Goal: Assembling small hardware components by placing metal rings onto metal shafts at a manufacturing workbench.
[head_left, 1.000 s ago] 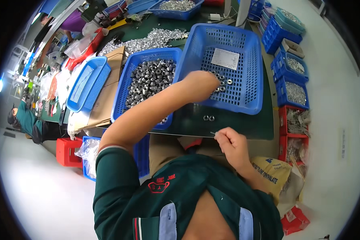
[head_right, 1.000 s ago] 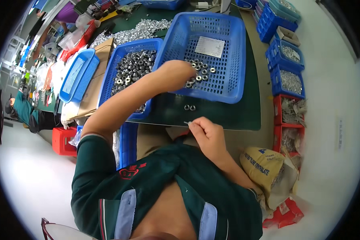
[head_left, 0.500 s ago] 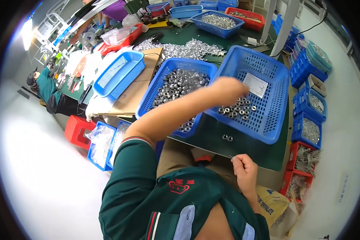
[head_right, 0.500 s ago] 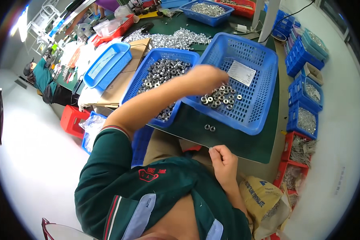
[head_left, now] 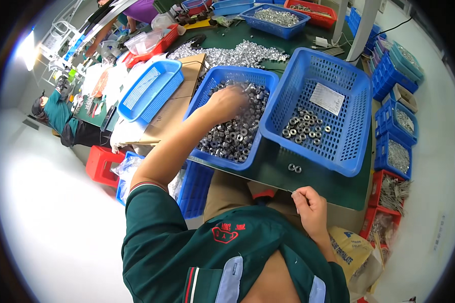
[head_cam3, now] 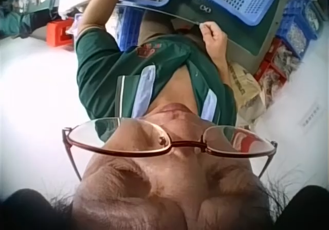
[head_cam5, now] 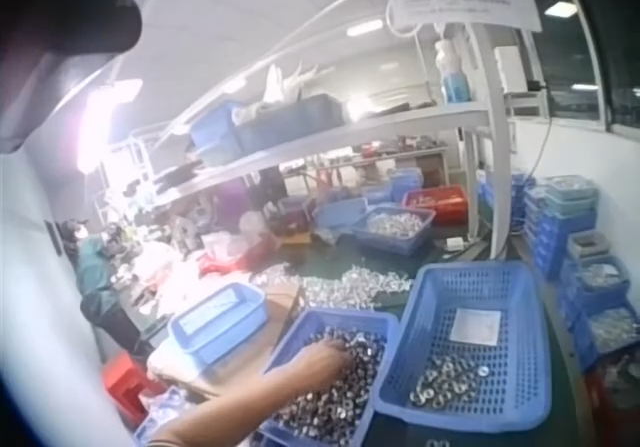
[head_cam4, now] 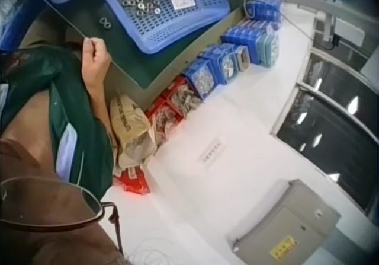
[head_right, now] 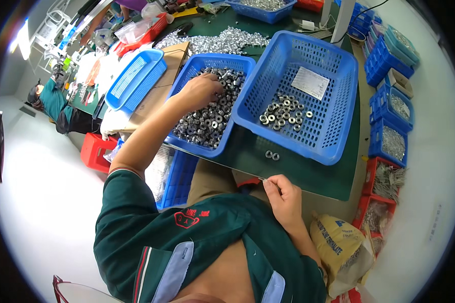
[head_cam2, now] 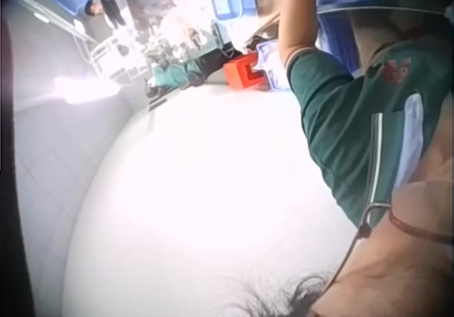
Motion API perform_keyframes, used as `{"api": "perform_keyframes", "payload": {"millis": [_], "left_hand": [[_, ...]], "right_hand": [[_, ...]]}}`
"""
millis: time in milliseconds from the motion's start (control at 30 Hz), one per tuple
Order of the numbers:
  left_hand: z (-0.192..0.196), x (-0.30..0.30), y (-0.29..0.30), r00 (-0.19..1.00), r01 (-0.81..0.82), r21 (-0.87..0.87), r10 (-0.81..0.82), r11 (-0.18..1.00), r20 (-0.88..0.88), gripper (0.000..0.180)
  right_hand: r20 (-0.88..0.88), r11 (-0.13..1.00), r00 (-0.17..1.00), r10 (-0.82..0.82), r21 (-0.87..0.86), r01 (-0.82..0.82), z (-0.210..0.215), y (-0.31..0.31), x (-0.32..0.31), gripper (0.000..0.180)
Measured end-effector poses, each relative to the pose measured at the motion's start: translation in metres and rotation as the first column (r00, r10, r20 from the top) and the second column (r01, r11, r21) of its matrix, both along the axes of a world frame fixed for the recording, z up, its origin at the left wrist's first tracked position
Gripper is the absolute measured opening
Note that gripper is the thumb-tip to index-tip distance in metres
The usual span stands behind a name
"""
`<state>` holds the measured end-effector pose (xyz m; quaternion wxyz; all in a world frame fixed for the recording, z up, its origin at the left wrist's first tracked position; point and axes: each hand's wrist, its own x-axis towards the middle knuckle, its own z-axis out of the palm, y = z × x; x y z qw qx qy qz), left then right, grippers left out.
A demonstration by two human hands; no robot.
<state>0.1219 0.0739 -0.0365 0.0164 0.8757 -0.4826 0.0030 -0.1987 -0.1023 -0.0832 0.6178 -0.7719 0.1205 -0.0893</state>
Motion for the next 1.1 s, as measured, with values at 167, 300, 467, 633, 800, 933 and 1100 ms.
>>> {"api": "perform_keyframes", "payload": {"millis": [167, 300, 467, 633, 800, 933, 1100], "left_hand": [[0.004, 0.006, 0.006, 0.994, 0.022, -0.051, -0.027, 0.998, -0.104, 0.011], [0.004, 0.004, 0.022, 0.870, -0.217, -0.458, -0.042, 0.862, -0.492, 0.013], [0.024, -0.061, 0.022, 0.122, -0.652, -0.565, -0.666, 0.505, -0.736, 0.019], [-0.001, -0.122, 0.015, -0.159, -0.757, -0.447, -0.798, 0.476, -0.581, 0.019], [-0.017, -0.159, 0.009, -0.188, -0.778, -0.410, -0.800, 0.475, -0.570, 0.019], [-0.021, -0.172, 0.009, -0.129, -0.771, -0.397, -0.732, 0.498, -0.668, 0.021], [-0.031, -0.176, 0.013, -0.118, -0.759, -0.388, -0.695, 0.524, -0.709, 0.021]], "right_hand": [[-0.026, 0.999, 0.999, -0.030, 0.028, 0.031, 0.001, 0.006, 0.002, 0.012], [-0.029, 1.000, 1.000, -0.011, 0.024, 0.012, 0.003, 0.011, 0.003, 0.012], [-0.024, 1.000, 1.000, -0.007, -0.005, 0.007, 0.008, 0.014, 0.006, 0.013], [0.070, 0.996, 0.997, 0.042, -0.082, -0.036, 0.029, 0.018, 0.021, 0.013], [0.267, 0.980, 0.962, 0.047, -0.198, 0.007, 0.060, 0.018, 0.034, 0.007], [0.308, 0.972, 0.949, 0.068, -0.235, 0.007, 0.062, 0.021, 0.041, 0.006], [0.263, 0.961, 0.961, 0.091, -0.274, -0.016, 0.053, 0.025, 0.037, 0.006]]}}
